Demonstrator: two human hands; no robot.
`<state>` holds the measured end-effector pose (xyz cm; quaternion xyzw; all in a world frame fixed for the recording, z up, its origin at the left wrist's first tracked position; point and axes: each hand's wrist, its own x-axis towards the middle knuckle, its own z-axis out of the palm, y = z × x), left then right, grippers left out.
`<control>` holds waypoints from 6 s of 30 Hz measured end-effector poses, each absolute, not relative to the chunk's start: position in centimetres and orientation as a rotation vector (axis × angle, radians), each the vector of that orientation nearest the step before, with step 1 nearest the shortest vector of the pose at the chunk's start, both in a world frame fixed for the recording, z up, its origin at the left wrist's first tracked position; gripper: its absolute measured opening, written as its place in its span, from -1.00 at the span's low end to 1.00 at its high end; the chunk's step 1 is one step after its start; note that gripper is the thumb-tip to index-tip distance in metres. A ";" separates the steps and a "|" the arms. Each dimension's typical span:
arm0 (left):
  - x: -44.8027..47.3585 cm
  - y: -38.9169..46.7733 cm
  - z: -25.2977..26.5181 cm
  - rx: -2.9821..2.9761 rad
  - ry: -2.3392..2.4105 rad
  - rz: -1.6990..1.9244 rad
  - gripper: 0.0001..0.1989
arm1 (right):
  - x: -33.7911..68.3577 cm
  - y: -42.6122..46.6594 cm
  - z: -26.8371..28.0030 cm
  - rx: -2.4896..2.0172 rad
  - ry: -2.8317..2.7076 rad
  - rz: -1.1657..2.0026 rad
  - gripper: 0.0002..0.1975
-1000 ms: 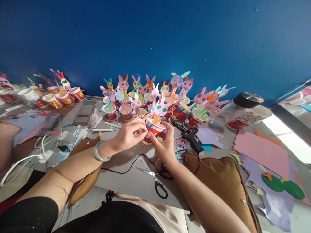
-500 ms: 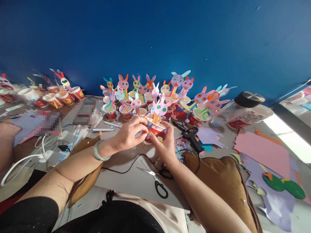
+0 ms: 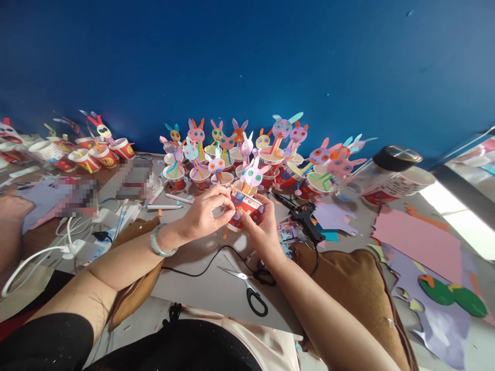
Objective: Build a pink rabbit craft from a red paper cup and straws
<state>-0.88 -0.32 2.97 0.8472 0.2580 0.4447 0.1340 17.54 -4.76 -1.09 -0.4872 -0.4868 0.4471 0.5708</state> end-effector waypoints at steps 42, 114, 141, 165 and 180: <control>-0.5 -0.4 2.7 2.441 0.640 1.447 -0.89 | 17.4 -5.1 -0.6 -1.153 -1.090 1.043 -0.29; 0.0 -1.0 2.5 1.587 0.627 1.180 -0.69 | 17.4 -5.1 -0.5 -1.216 -1.311 0.995 -0.47; -0.1 -1.1 2.9 1.513 0.592 1.157 -0.65 | 20.2 -5.8 3.2 -1.338 -1.731 0.230 -0.68; -0.3 -0.6 2.2 1.790 0.571 1.187 -0.73 | 19.5 -6.3 3.5 -1.248 -1.728 0.390 -0.86; -0.3 -0.5 2.2 1.859 0.548 1.196 -0.74 | 19.3 -6.2 3.2 -1.158 -1.769 0.226 -0.91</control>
